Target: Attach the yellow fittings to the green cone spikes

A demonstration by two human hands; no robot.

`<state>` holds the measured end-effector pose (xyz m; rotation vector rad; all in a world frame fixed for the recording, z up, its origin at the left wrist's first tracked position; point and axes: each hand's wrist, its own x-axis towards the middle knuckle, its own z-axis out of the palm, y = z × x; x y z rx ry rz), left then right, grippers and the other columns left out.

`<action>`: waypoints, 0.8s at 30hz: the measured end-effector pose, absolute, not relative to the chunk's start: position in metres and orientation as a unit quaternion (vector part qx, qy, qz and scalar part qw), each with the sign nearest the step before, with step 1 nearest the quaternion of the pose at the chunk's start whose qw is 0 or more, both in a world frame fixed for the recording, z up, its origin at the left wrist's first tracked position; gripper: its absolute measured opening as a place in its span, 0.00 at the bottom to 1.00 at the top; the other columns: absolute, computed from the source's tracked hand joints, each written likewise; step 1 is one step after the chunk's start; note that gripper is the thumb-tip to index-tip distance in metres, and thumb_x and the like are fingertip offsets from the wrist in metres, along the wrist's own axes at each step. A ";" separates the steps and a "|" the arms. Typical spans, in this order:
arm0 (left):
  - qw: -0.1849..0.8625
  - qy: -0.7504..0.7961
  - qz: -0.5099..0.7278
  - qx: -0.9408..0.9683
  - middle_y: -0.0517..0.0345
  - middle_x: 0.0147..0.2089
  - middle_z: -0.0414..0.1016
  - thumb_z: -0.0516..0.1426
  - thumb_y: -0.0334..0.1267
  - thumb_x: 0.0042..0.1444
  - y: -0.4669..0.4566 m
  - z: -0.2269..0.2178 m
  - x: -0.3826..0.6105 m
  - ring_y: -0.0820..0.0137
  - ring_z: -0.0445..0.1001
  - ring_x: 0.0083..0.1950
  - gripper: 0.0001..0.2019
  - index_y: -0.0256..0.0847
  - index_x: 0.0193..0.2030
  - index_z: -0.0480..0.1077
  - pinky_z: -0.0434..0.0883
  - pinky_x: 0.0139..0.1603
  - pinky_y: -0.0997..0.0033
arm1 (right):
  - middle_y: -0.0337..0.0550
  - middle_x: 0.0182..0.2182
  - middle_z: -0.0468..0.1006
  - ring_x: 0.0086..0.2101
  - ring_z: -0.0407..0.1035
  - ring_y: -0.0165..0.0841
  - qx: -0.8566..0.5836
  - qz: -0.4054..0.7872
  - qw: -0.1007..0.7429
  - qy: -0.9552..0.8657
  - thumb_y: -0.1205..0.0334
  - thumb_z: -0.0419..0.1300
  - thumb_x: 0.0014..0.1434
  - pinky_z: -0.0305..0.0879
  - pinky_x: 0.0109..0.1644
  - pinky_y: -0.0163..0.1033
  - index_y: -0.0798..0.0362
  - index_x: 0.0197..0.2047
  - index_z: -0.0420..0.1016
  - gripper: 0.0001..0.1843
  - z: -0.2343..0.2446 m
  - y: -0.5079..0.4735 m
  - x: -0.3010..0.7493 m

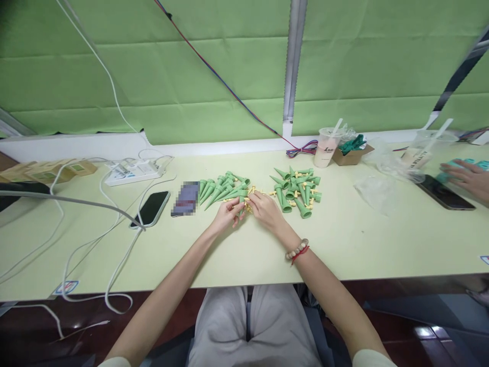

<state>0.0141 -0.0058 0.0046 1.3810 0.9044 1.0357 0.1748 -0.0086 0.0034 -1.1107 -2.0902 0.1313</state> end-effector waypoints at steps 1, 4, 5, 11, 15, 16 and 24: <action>0.560 0.385 0.439 0.589 0.64 0.20 0.64 0.62 0.54 0.46 -0.006 0.004 0.014 0.79 0.60 0.15 0.20 0.37 0.31 0.69 0.55 0.10 0.79 | 0.47 0.32 0.73 0.34 0.68 0.38 -0.437 0.050 0.380 -0.813 0.63 0.44 0.67 0.61 0.40 0.39 0.51 0.34 0.67 0.14 0.003 -0.009 0.173; 0.541 0.399 0.440 0.596 0.66 0.17 0.63 0.61 0.54 0.48 -0.008 0.004 0.014 0.80 0.56 0.11 0.19 0.38 0.30 0.69 0.52 0.10 0.78 | 0.46 0.30 0.71 0.33 0.67 0.37 -0.445 0.062 0.403 -0.797 0.61 0.42 0.67 0.61 0.38 0.39 0.50 0.32 0.65 0.15 0.002 -0.012 0.167; 0.532 0.405 0.443 0.597 0.66 0.17 0.63 0.61 0.53 0.48 -0.008 0.005 0.014 0.81 0.56 0.11 0.18 0.38 0.30 0.68 0.51 0.10 0.78 | 0.46 0.29 0.71 0.32 0.67 0.37 -0.445 0.072 0.413 -0.791 0.61 0.42 0.67 0.61 0.38 0.39 0.50 0.31 0.64 0.15 0.002 -0.012 0.165; 0.505 0.415 0.473 0.590 0.67 0.17 0.61 0.63 0.49 0.46 -0.009 0.010 0.015 0.81 0.54 0.12 0.18 0.39 0.22 0.61 0.50 0.11 0.78 | 0.40 0.21 0.68 0.26 0.64 0.34 -0.442 0.202 0.478 -0.732 0.50 0.42 0.66 0.62 0.34 0.40 0.48 0.24 0.59 0.21 0.005 -0.018 0.161; 0.476 0.411 0.505 0.591 0.64 0.20 0.61 0.63 0.48 0.45 -0.009 0.014 0.015 0.80 0.56 0.16 0.18 0.39 0.20 0.61 0.53 0.13 0.77 | 0.35 0.16 0.63 0.20 0.63 0.31 -0.409 0.370 0.511 -0.660 0.36 0.45 0.61 0.63 0.29 0.39 0.48 0.21 0.56 0.27 0.003 -0.016 0.154; 0.471 0.413 0.510 0.589 0.64 0.21 0.61 0.64 0.48 0.45 -0.009 0.015 0.015 0.80 0.56 0.16 0.18 0.39 0.20 0.62 0.53 0.14 0.76 | 0.34 0.15 0.60 0.19 0.63 0.31 -0.392 0.413 0.513 -0.642 0.33 0.45 0.59 0.63 0.27 0.38 0.48 0.21 0.54 0.28 0.002 -0.016 0.152; 0.470 0.401 0.503 0.604 0.61 0.26 0.69 0.61 0.50 0.49 -0.009 0.017 0.019 0.80 0.61 0.17 0.16 0.38 0.26 0.66 0.58 0.17 0.76 | 0.36 0.22 0.69 0.23 0.66 0.32 -0.447 0.278 0.476 -0.705 0.45 0.47 0.64 0.63 0.31 0.37 0.49 0.35 0.66 0.18 0.007 -0.016 0.160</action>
